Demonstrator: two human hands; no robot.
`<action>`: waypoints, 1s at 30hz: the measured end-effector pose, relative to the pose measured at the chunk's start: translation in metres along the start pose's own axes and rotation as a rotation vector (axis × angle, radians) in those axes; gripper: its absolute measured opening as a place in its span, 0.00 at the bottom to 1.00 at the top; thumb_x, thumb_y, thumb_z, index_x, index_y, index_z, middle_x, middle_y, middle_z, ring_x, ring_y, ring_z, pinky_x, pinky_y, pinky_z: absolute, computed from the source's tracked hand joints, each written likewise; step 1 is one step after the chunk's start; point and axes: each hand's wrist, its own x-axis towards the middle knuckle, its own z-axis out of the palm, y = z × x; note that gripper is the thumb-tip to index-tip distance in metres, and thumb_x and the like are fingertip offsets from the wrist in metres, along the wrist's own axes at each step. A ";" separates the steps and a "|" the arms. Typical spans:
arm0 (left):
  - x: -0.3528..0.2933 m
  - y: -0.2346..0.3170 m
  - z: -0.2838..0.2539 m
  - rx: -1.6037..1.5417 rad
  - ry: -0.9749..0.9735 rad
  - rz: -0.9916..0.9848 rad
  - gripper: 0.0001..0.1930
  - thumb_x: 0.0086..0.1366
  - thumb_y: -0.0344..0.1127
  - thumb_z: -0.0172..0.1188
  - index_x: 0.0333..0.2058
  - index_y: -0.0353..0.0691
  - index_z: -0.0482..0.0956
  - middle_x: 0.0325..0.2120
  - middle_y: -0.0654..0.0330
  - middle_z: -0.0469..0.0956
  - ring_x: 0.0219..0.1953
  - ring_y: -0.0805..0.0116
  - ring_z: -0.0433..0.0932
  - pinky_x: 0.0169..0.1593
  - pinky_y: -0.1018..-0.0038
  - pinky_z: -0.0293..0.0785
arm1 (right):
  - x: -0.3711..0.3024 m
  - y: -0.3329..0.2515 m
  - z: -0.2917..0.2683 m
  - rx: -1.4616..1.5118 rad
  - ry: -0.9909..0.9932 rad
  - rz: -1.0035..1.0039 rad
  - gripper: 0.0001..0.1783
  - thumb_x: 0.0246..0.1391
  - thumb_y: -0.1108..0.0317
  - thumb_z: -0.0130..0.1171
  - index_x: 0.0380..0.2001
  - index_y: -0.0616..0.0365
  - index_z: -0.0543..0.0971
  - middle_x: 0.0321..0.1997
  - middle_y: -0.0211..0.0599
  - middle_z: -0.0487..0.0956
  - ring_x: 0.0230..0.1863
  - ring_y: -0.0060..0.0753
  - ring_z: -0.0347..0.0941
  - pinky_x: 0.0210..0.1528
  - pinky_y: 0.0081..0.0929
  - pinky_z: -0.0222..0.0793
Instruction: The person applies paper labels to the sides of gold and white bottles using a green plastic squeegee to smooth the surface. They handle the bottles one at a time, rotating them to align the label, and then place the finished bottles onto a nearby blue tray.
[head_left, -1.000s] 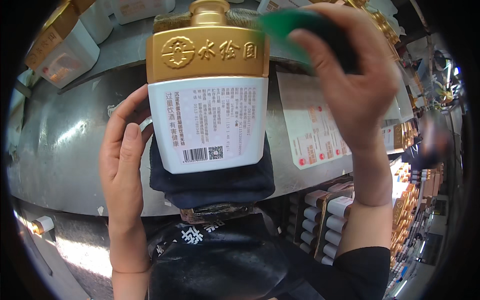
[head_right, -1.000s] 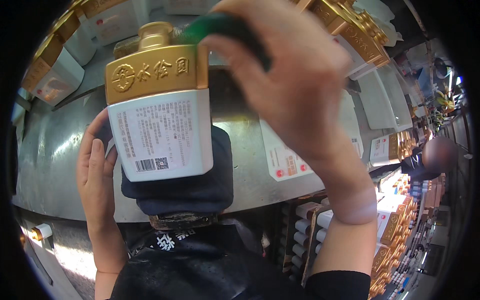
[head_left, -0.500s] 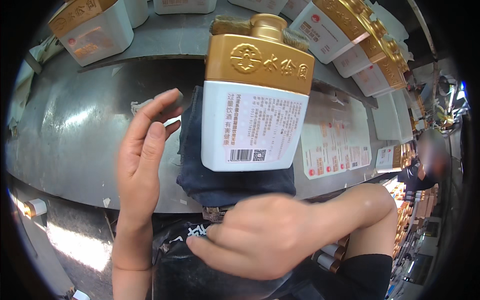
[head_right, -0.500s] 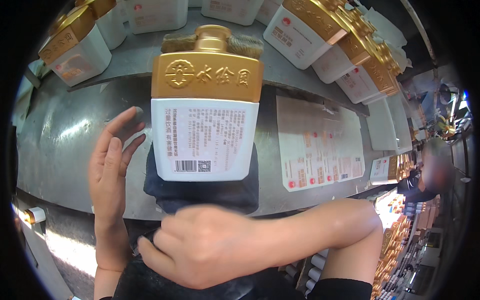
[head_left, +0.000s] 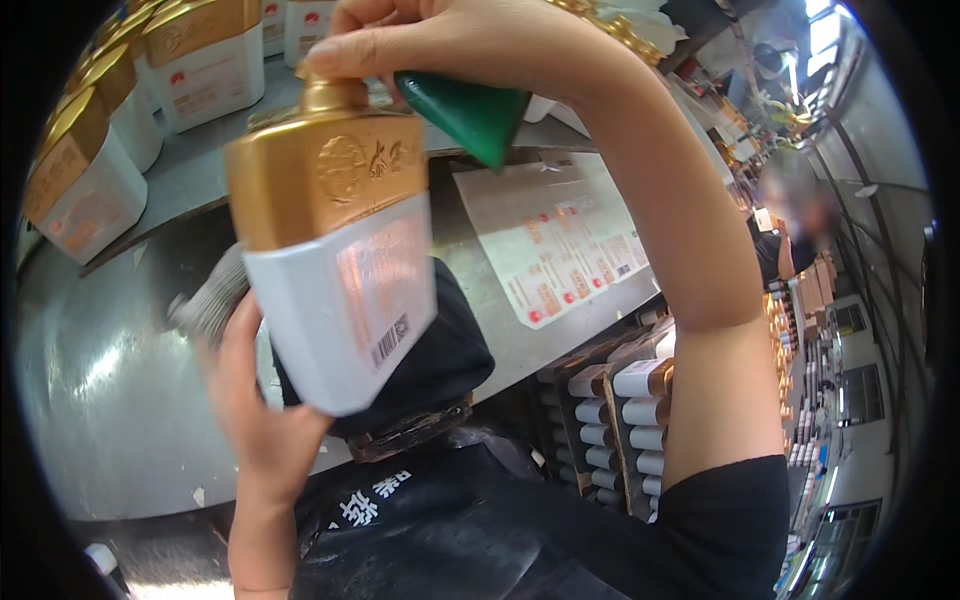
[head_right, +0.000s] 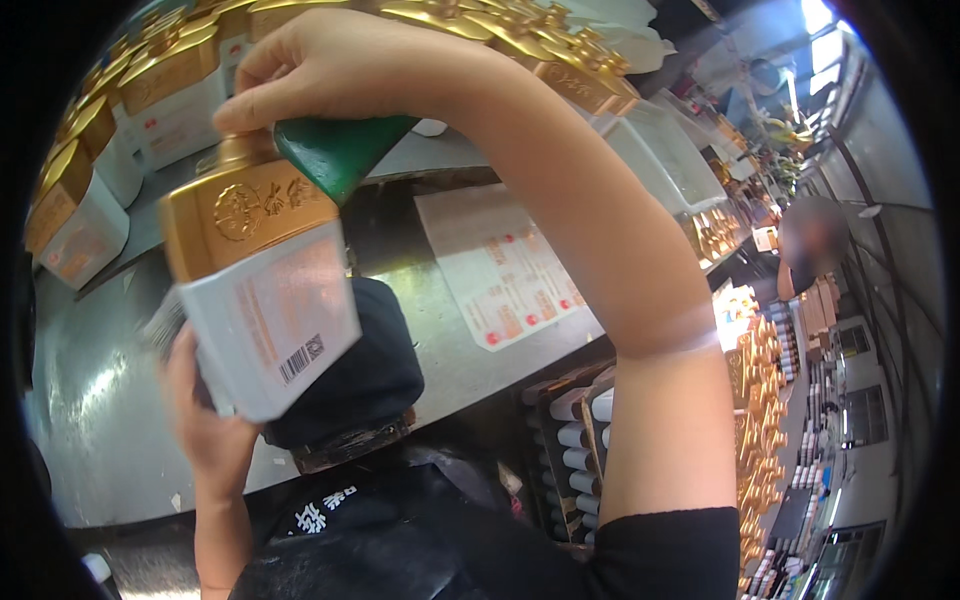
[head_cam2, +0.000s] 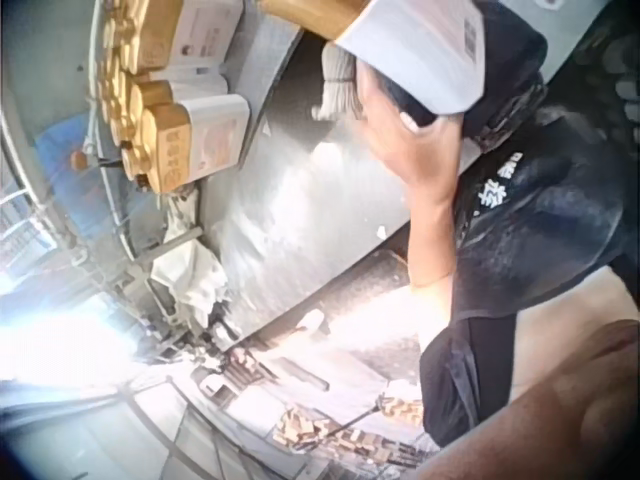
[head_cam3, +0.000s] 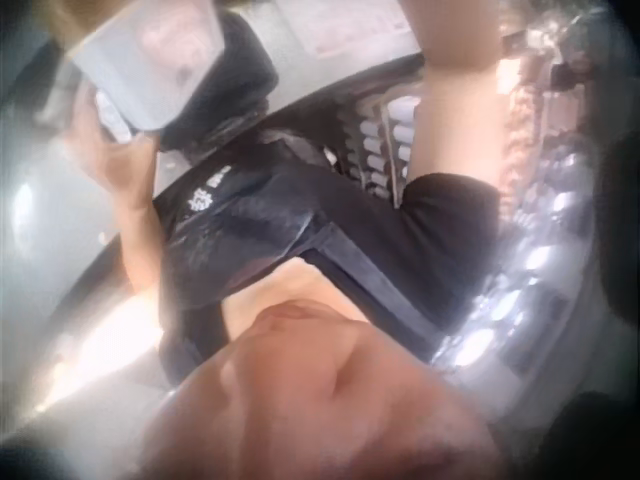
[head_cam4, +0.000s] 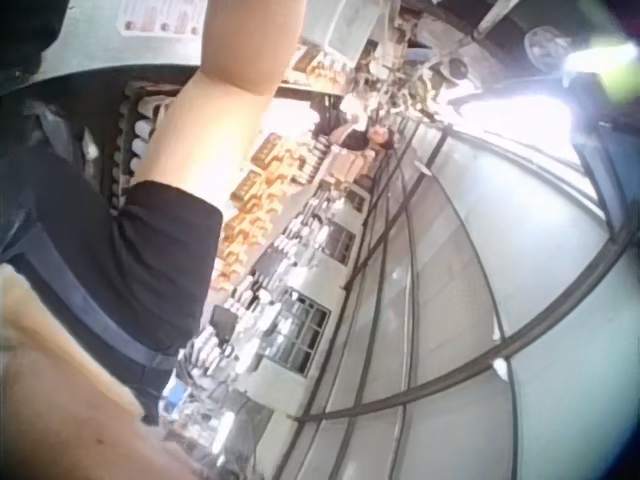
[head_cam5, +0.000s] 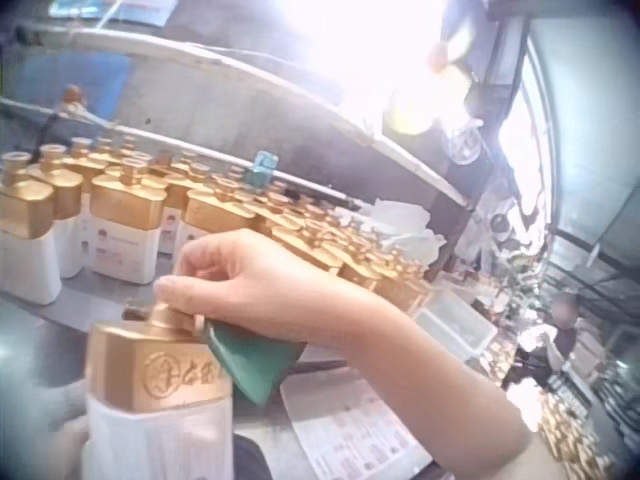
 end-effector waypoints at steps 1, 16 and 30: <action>-0.003 0.004 -0.008 0.004 0.013 0.088 0.43 0.42 0.31 0.77 0.59 0.28 0.69 0.56 0.50 0.72 0.61 0.54 0.68 0.66 0.64 0.59 | -0.005 0.002 0.001 0.126 -0.003 -0.053 0.17 0.61 0.56 0.57 0.33 0.61 0.81 0.31 0.30 0.80 0.32 0.16 0.73 0.36 0.19 0.69; 0.016 0.026 -0.003 0.166 -0.103 0.095 0.35 0.58 0.42 0.69 0.61 0.35 0.69 0.62 0.51 0.68 0.66 0.55 0.61 0.70 0.60 0.47 | -0.180 0.180 0.013 -0.227 0.399 0.371 0.14 0.62 0.65 0.55 0.44 0.60 0.83 0.28 0.39 0.82 0.30 0.22 0.78 0.34 0.23 0.73; 0.044 0.009 -0.006 0.302 0.254 0.059 0.14 0.70 0.29 0.53 0.52 0.30 0.74 0.53 0.49 0.74 0.55 0.55 0.74 0.58 0.64 0.72 | -0.225 0.332 0.025 -0.985 0.211 0.660 0.32 0.56 0.73 0.47 0.63 0.34 0.69 0.31 0.42 0.80 0.35 0.46 0.80 0.31 0.40 0.74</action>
